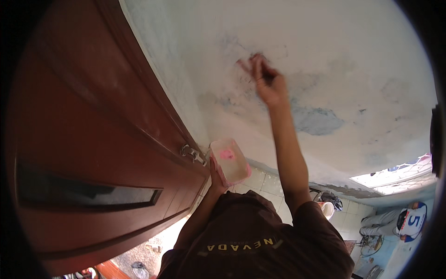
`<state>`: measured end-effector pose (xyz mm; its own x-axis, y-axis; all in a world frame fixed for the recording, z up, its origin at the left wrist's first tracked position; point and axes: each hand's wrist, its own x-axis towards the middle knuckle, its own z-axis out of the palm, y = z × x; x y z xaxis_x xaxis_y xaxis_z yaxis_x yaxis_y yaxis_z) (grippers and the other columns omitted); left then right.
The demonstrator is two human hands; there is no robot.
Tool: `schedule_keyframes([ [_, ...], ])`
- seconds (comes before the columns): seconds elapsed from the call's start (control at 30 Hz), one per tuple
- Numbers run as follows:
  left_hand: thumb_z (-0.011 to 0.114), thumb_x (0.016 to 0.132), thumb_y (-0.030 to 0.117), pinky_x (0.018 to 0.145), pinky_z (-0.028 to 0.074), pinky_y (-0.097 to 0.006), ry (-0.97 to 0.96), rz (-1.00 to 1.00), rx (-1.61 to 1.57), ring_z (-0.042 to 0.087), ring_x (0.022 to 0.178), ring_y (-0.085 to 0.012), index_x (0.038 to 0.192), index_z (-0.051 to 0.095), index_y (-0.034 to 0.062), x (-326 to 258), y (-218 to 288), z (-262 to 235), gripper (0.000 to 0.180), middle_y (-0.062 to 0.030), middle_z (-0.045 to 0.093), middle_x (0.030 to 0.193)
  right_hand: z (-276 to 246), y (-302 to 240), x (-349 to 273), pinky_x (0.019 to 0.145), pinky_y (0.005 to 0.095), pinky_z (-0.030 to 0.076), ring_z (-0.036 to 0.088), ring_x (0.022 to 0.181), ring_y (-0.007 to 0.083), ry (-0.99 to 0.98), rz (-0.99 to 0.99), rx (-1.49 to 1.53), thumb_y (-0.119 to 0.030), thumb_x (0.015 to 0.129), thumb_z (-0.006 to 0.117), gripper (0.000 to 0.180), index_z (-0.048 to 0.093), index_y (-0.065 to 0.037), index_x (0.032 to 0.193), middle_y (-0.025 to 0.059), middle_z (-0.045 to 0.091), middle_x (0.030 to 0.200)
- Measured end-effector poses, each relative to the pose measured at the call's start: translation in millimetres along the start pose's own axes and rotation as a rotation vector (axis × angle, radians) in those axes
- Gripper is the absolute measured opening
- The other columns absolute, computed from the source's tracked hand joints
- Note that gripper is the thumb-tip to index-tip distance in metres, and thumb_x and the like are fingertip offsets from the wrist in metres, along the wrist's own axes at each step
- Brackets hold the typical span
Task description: The person applies a white patching compound to a wall using a red putty knife. The person repeatedly scoops the compound from a small pink container and spreads it over damaged or uneven areas of the wall surface near a door.
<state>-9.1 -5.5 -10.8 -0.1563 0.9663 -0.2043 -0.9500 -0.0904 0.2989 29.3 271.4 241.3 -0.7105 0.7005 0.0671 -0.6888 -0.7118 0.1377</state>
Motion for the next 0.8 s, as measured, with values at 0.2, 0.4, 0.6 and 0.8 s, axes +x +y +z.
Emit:
schedule_keyframes([
  [0.2,0.040,0.092,0.081,0.110,0.044,-0.063,-0.071,-0.212,-0.002,0.053,0.133,-0.0365,0.154,0.036,0.0147,-3,35,-2,0.091,-0.0121,0.051,0.146,105,27,-87,0.111,0.0398,0.054,0.049,0.136,0.0395,-0.379,-0.388,-0.267,-0.001,0.100,0.038,0.035,0.049,0.026,0.119,0.0320,0.054,0.131],
  [0.4,0.034,0.093,0.081,0.106,0.048,-0.061,-0.074,-0.267,0.101,0.057,0.130,-0.0348,0.153,0.038,0.0158,-5,41,-48,0.088,-0.0123,0.052,0.145,-58,75,-68,0.109,0.0393,0.055,0.060,0.122,0.0401,0.267,-0.297,-0.515,0.000,0.098,0.042,0.026,0.053,0.022,0.106,0.0317,0.060,0.123],
  [0.6,0.032,0.094,0.081,0.106,0.049,-0.059,-0.069,-0.297,0.053,0.058,0.129,-0.0331,0.153,0.038,0.0156,-19,51,-45,0.088,-0.0126,0.054,0.143,-16,4,-16,0.106,0.0400,0.058,0.053,0.128,0.0435,0.015,-0.158,-0.171,0.004,0.096,0.031,0.043,0.039,0.028,0.131,0.0400,0.043,0.140],
  [0.8,0.036,0.093,0.081,0.107,0.048,-0.059,-0.068,-0.323,0.042,0.056,0.130,-0.0330,0.153,0.038,0.0164,-31,49,-48,0.088,-0.0124,0.054,0.144,106,73,-58,0.107,0.0376,0.057,0.059,0.121,0.0441,-0.119,-0.519,-0.533,0.000,0.098,0.037,0.034,0.047,0.030,0.111,0.0382,0.056,0.125],
])
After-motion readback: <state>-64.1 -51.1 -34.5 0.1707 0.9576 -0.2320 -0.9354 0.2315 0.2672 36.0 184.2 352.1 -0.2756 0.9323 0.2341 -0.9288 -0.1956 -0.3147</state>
